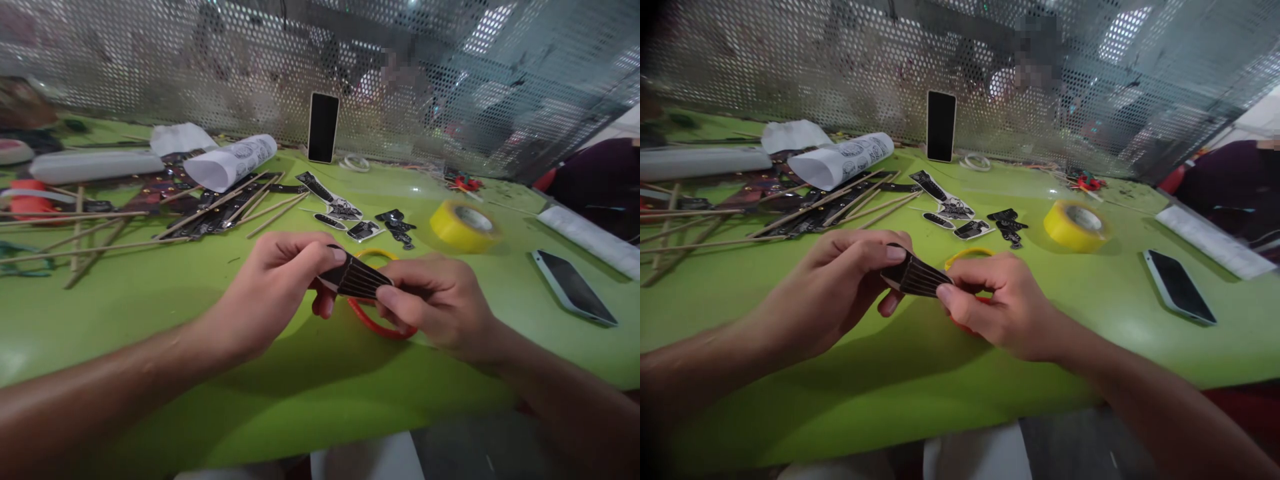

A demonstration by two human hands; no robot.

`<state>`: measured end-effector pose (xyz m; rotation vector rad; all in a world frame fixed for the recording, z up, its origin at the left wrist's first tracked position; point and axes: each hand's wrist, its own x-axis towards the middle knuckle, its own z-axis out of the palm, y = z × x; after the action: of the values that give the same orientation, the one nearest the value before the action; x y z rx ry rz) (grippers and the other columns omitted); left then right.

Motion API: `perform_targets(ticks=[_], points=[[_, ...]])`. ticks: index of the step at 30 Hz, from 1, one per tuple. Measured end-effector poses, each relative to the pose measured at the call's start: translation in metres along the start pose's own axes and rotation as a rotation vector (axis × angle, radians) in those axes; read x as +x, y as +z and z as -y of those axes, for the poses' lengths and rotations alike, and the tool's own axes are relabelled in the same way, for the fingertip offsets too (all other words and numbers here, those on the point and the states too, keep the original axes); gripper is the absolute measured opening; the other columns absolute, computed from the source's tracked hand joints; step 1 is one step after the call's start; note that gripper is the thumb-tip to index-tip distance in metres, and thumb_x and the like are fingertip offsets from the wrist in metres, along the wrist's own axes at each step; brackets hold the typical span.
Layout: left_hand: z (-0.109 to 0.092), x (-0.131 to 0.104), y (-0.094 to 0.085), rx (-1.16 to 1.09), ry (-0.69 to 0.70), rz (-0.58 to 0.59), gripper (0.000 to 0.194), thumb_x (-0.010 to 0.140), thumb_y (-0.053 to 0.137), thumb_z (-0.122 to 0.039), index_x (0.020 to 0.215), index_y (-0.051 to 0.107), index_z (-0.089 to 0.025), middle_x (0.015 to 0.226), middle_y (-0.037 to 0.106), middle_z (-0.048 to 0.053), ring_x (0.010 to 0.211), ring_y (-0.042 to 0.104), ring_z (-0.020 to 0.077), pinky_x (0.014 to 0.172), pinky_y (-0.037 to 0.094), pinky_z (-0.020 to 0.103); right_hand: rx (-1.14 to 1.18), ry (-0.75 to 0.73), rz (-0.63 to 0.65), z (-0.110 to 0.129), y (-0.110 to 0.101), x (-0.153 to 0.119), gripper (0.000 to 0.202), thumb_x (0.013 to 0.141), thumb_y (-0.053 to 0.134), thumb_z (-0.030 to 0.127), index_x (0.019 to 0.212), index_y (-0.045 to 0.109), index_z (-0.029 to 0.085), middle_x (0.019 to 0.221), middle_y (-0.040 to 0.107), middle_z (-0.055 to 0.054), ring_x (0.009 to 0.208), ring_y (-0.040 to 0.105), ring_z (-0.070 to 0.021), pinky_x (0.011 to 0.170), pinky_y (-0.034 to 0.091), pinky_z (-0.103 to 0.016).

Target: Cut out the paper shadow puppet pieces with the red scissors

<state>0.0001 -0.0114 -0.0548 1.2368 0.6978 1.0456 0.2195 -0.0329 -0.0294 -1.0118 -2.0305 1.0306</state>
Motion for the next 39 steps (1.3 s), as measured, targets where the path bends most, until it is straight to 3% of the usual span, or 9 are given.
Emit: perform_targets(ticks=[4,11,17,28,39], points=[[0.0027,0.0009,0.0023,-0.022,0.013,-0.020,0.041,0.101,0.066,-0.021,0.061,0.065,-0.018,0.058,0.061,-0.001,0.048,0.056,0.0097,0.048,0.048,0.020,0.001,0.003,0.010,-0.0007,-0.0025,0.0022,0.038,0.100,0.061,0.018,0.063,0.053,0.022,0.057,0.051,0.005,0.049,0.042,-0.0073,0.045,0.029,-0.024],[0.0100,0.0070,-0.0002,-0.253,-0.052,0.034,0.042,0.106,0.054,-0.032,0.070,0.069,-0.016,0.067,0.066,0.003,0.053,0.063,0.0133,0.051,0.054,0.024,0.021,0.058,-0.003,-0.0065,-0.0069,0.0033,0.038,0.102,0.058,0.025,0.064,0.057,0.023,0.051,0.057,0.004,0.043,0.048,-0.0092,0.044,0.034,-0.025],[0.0076,0.0076,-0.0017,-0.090,0.000,0.038,0.015,0.089,0.070,-0.012,0.076,0.075,-0.015,0.061,0.064,-0.002,0.050,0.061,0.0100,0.050,0.052,0.020,0.005,0.053,-0.011,-0.0077,-0.0078,0.0035,0.036,0.101,0.059,0.026,0.066,0.058,0.023,0.051,0.057,0.005,0.043,0.047,-0.0092,0.044,0.034,-0.025],[0.0065,0.0052,-0.0010,-0.046,0.023,0.001,0.022,0.089,0.066,-0.014,0.069,0.074,-0.019,0.066,0.066,-0.002,0.052,0.062,0.0105,0.048,0.051,0.021,-0.092,-0.106,-0.026,-0.0058,-0.0048,0.0043,0.034,0.098,0.059,0.014,0.064,0.057,0.020,0.057,0.054,0.006,0.050,0.043,-0.0062,0.047,0.029,-0.023],[0.0080,0.0031,-0.0028,-0.015,0.024,0.015,0.025,0.092,0.066,-0.016,0.068,0.072,-0.019,0.072,0.068,-0.001,0.055,0.061,0.0093,0.050,0.049,0.021,-0.113,-0.103,-0.009,-0.0003,-0.0023,0.0022,0.030,0.096,0.056,0.014,0.068,0.050,0.022,0.059,0.045,0.007,0.050,0.036,-0.0060,0.047,0.028,-0.024]])
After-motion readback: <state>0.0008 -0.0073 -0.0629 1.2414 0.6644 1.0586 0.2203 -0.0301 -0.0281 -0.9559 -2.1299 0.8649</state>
